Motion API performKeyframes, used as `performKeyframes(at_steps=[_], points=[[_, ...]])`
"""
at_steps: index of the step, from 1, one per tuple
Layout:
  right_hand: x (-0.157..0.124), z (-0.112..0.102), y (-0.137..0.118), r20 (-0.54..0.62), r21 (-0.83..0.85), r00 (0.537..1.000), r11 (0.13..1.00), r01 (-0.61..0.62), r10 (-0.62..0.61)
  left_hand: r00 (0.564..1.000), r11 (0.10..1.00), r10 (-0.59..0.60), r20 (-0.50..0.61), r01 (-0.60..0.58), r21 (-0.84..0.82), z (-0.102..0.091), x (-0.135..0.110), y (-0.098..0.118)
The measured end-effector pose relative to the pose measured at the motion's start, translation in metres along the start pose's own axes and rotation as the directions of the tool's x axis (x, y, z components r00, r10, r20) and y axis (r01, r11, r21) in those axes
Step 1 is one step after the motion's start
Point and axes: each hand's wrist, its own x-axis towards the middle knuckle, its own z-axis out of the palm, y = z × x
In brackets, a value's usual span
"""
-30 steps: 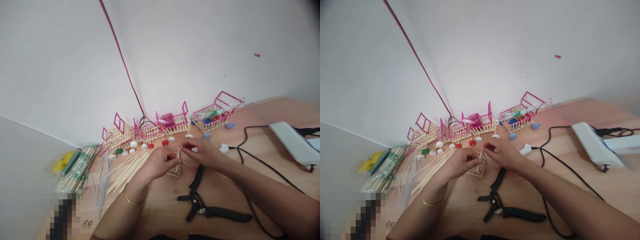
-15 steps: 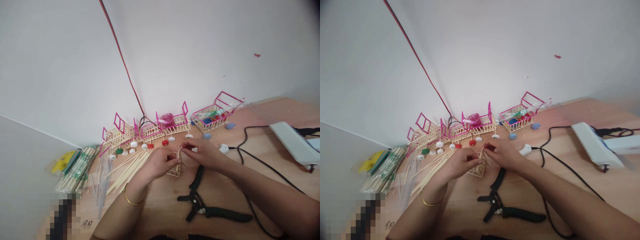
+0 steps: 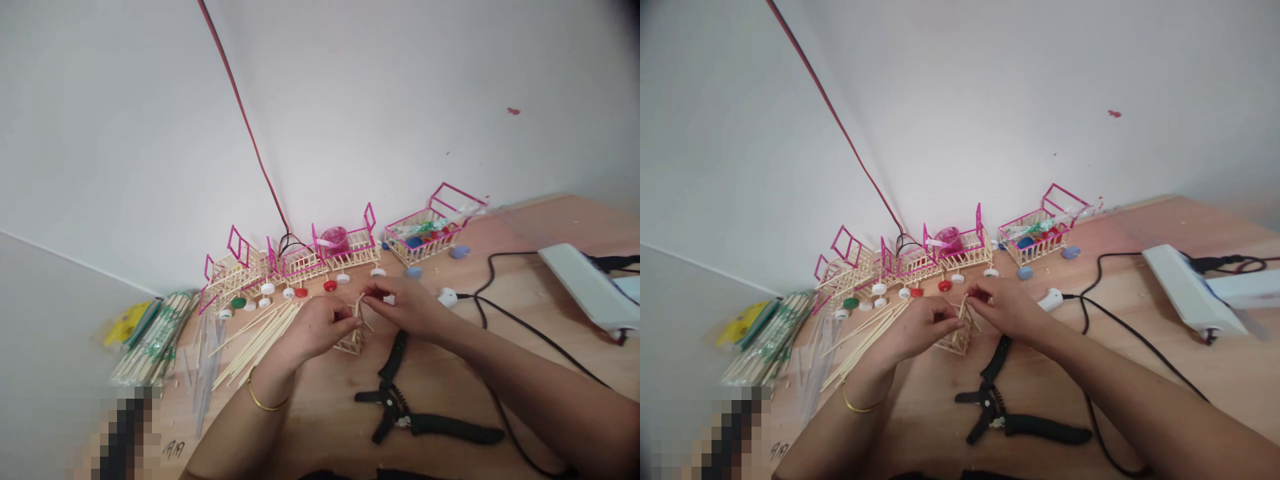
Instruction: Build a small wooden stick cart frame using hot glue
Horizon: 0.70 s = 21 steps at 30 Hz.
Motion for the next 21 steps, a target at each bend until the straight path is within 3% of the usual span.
performKeyframes(at_steps=[21], points=[[0.0008,0.0010,-0.0007,-0.009,-0.014,1.000,1.000,0.009,-0.009,1.000,1.000,0.014,-0.005,-0.014,0.015,-0.0005,0.0005,0.0002]])
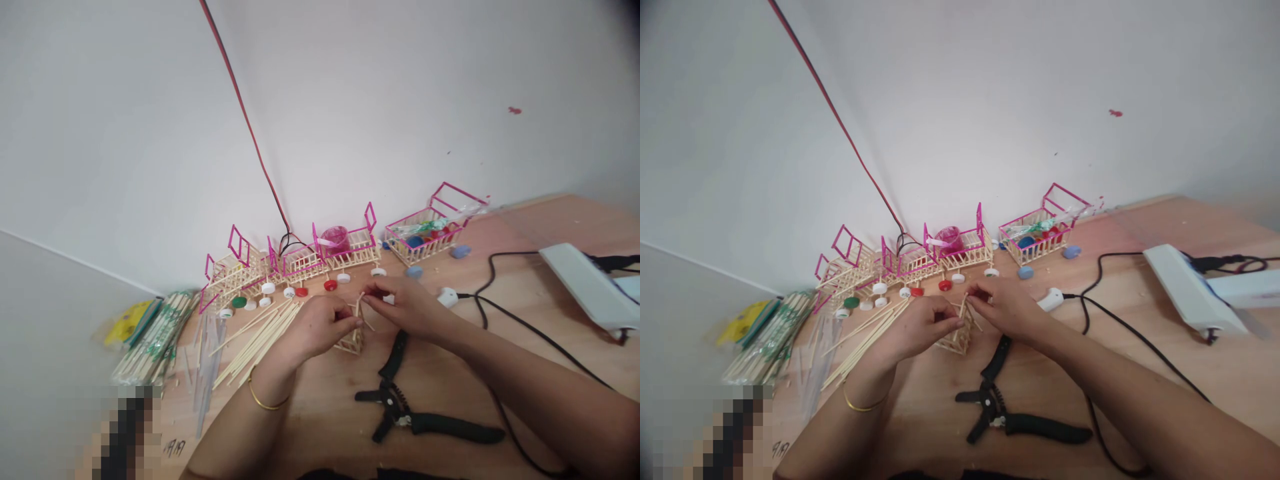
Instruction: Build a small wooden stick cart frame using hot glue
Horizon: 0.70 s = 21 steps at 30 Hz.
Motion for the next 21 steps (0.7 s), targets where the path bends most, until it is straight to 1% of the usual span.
performKeyframes(at_steps=[8,14,21], points=[[0.0000,-0.0007,-0.0027,0.007,-0.040,1.000,0.999,-0.014,0.014,1.000,1.000,-0.003,0.009,0.003,-0.007,0.0001,-0.0001,-0.0005],[-0.0006,-0.0003,-0.0005,-0.002,-0.007,1.000,1.000,0.008,-0.008,1.000,1.000,-0.015,0.015,0.015,-0.005,-0.0014,-0.0002,0.0014],[-0.0013,-0.0012,-0.0013,0.004,0.036,1.000,0.999,0.001,-0.001,1.000,1.000,-0.009,0.006,0.009,-0.007,-0.0008,-0.0011,0.0005]])
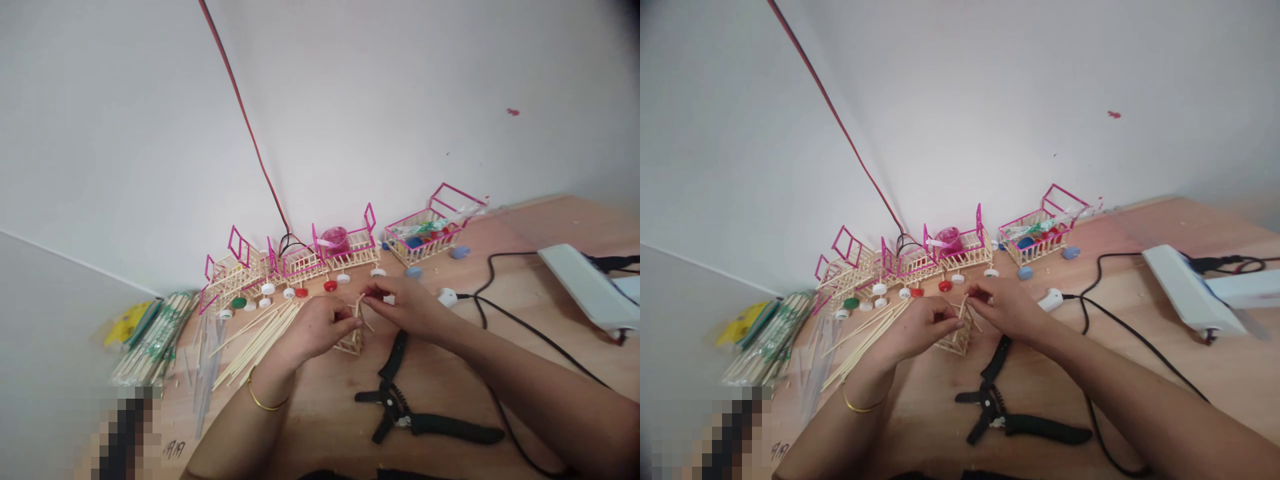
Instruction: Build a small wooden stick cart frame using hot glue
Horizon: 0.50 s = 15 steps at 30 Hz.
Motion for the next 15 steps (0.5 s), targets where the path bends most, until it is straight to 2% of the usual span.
performKeyframes(at_steps=[15], points=[[0.0006,0.0017,-0.0013,-0.010,-0.047,1.000,0.999,0.010,-0.010,1.000,1.000,0.009,0.004,-0.009,0.018,-0.0011,0.0003,0.0011]])
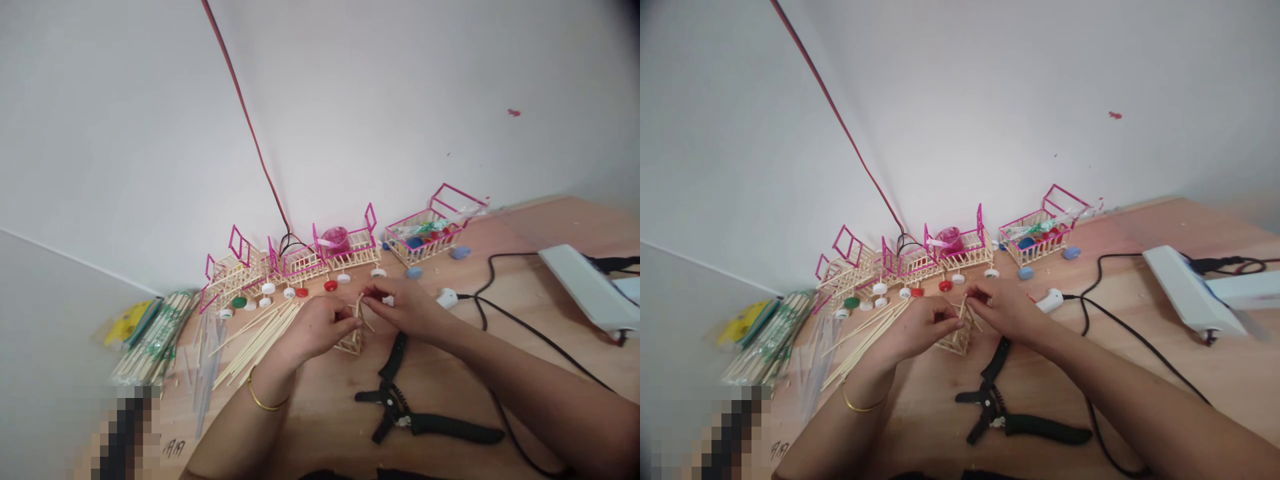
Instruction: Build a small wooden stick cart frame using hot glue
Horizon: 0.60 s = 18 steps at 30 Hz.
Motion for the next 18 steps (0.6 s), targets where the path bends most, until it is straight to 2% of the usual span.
performKeyframes(at_steps=[5,8,12,15,18], points=[[0.0000,0.0004,-0.0016,-0.003,0.013,1.000,1.000,-0.001,0.001,1.000,1.000,-0.009,-0.018,0.009,-0.019,0.0010,-0.0009,-0.0013],[-0.0003,0.0000,-0.0023,0.003,0.018,1.000,1.000,0.001,-0.001,0.992,0.999,0.014,-0.123,-0.018,-0.034,0.0012,-0.0014,-0.0007],[-0.0005,0.0002,-0.0010,-0.004,0.011,1.000,1.000,0.015,-0.015,0.935,0.979,0.195,-0.295,-0.202,0.009,0.0023,-0.0014,0.0014],[-0.0004,0.0006,-0.0007,-0.017,-0.020,1.000,1.000,0.012,-0.012,0.893,0.946,0.323,-0.312,-0.306,0.103,0.0046,-0.0005,0.0010],[-0.0003,0.0004,-0.0017,-0.017,-0.014,1.000,1.000,0.014,-0.014,0.883,0.930,0.363,-0.298,-0.324,0.173,0.0070,0.0008,-0.0014]])
